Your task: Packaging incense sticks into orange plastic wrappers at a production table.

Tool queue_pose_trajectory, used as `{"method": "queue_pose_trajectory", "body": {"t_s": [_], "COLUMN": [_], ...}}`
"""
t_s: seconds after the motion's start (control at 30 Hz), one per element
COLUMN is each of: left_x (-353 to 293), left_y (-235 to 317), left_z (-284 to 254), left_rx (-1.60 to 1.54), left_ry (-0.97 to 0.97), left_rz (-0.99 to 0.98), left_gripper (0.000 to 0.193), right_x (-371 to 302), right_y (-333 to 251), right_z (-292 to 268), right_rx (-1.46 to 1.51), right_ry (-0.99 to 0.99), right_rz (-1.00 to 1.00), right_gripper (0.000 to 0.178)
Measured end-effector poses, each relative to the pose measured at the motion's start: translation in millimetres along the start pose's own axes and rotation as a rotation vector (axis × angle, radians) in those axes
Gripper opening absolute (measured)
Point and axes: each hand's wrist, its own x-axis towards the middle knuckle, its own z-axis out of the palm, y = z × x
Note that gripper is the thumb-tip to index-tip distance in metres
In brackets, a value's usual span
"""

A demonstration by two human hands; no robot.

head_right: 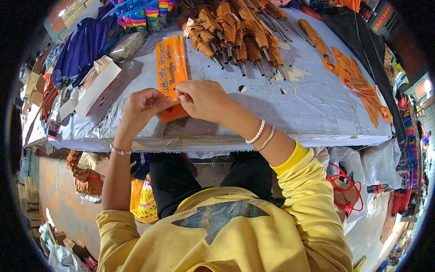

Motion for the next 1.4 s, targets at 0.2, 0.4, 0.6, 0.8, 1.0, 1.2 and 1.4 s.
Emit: {"method": "queue_pose_trajectory", "body": {"t_s": [0.2, 0.4, 0.6, 0.8, 1.0, 1.2, 1.4], "left_x": [-1, 0, 5, 9, 9, 4, -13], "left_y": [-8, -6, -15, -10, -16, -4, -1], "left_z": [13, 16, 14, 13, 13, 24, 41], "left_rx": [0.187, 0.08, 0.006, -0.072, -0.225, 0.039, 0.259], "left_ry": [0.039, 0.084, 0.124, 0.057, 0.095, 0.297, 0.299], "left_rz": [0.049, 0.057, 0.07, -0.012, -0.01, 0.174, 0.318], "left_gripper": [0.01, 0.008, 0.008, 0.004, 0.003, 0.006, 0.009], "right_x": [1, 2, 7, -3, 5, 12, 25], "right_y": [4, -4, 6, 3, -6, -5, 63], "right_z": [4, 2, 16, 32, 12, -12, -98], "right_rx": [0.003, 0.016, -0.074, -0.294, -0.332, -0.167, -0.213], "right_ry": [0.081, 0.034, 0.044, 0.056, -0.096, -0.185, 0.505], "right_rz": [0.001, 0.09, 0.046, -0.039, -0.012, 0.073, 0.265], "right_gripper": [0.011, 0.014, 0.02, 0.028, 0.034, 0.034, 0.038]}}
